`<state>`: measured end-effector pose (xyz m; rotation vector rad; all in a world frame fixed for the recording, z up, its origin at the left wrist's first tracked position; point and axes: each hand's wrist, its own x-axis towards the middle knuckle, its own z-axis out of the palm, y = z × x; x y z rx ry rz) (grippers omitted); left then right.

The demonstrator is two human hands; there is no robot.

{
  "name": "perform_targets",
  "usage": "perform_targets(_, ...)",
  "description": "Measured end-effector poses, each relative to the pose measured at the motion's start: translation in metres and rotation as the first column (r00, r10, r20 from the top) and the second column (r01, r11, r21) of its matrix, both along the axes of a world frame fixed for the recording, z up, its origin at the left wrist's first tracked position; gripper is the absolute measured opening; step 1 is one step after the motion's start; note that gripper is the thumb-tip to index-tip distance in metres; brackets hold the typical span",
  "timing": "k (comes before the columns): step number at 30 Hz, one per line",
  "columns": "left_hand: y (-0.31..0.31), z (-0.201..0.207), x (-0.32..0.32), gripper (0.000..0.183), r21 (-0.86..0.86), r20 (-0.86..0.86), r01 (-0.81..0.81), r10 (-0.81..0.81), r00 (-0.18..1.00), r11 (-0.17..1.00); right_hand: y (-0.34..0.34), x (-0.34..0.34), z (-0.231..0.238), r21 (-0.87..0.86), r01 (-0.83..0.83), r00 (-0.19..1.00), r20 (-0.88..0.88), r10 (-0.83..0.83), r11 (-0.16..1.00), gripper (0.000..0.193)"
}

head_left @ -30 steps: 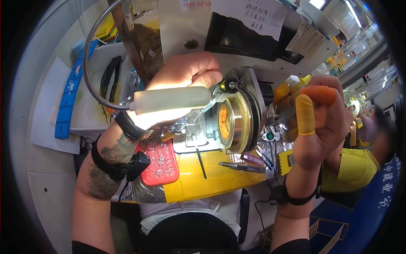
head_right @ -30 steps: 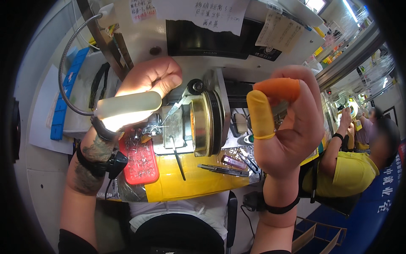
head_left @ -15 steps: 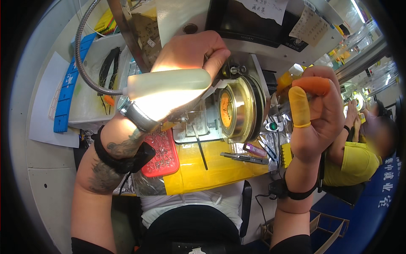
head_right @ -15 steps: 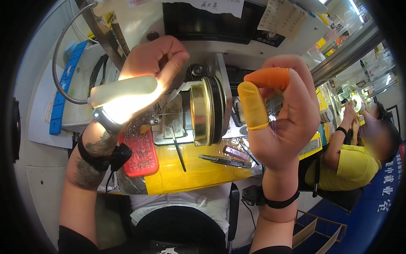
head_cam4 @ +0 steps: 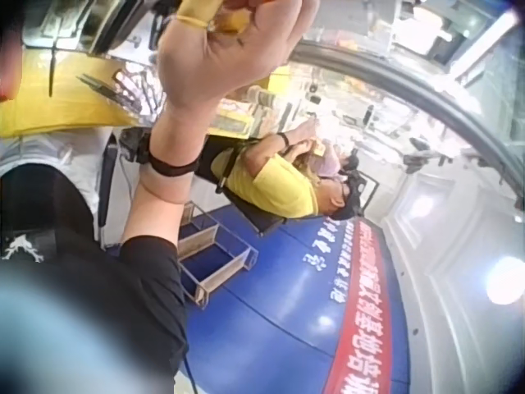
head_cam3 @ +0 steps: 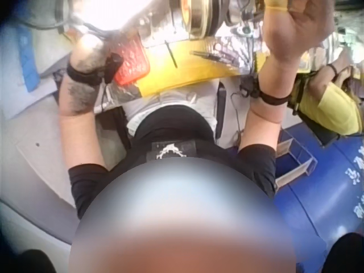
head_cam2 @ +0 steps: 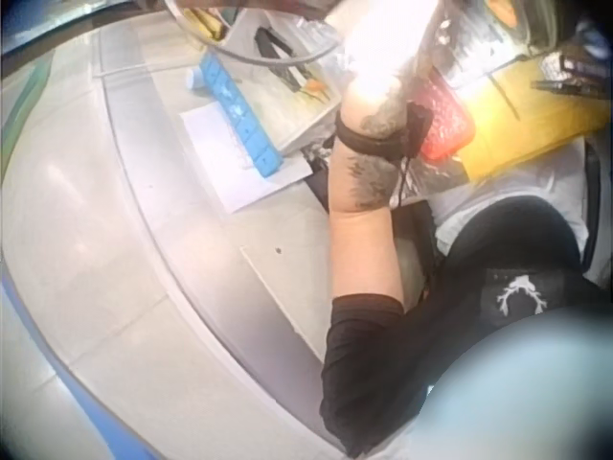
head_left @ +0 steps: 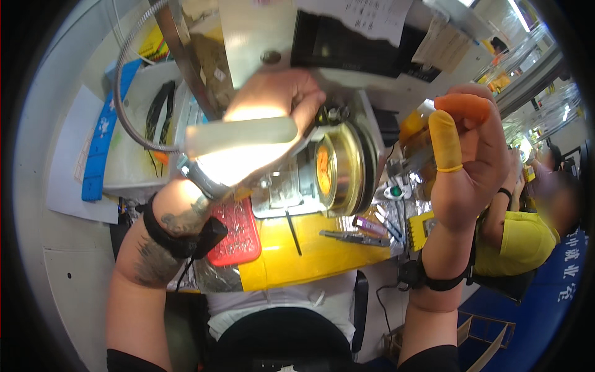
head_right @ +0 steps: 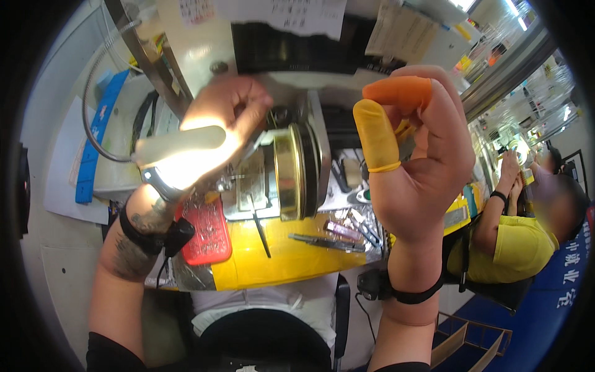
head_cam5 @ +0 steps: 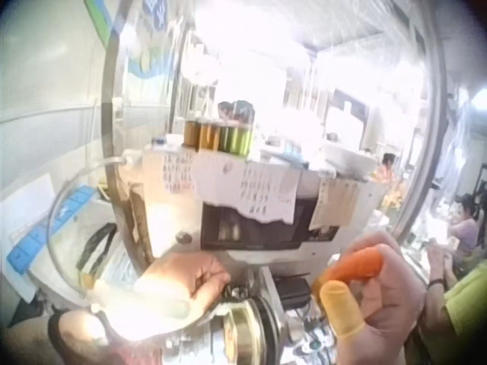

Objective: The worker is assembling small components, applying adhesive, and using precision tools at a fabrication workstation.

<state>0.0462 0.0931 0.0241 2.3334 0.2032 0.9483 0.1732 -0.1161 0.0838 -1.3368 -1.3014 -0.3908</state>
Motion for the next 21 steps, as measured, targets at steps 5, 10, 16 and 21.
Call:
perform_targets(5,-0.007,0.008,-0.006,0.015,-0.080,-0.052,0.014,-0.018,0.998,0.997,0.019,0.011,0.028,0.079,0.009,0.999,0.038,-0.012,0.997,0.012)
perform_targets(10,-0.011,0.019,-0.011,0.017,-0.175,-0.151,0.030,-0.057,0.987,0.984,0.035,0.020,0.062,0.051,0.145,0.960,0.234,-0.153,0.988,0.012)
perform_targets(16,-0.008,0.014,-0.011,0.016,-0.183,-0.171,0.052,-0.084,0.982,0.982,0.056,0.019,0.092,-0.021,0.247,0.939,0.251,-0.234,0.969,0.015)
perform_targets(21,-0.009,0.016,-0.011,0.016,-0.129,-0.131,0.070,-0.087,0.988,0.989,0.047,0.019,0.091,0.015,0.272,0.939,0.214,-0.269,0.962,0.017)
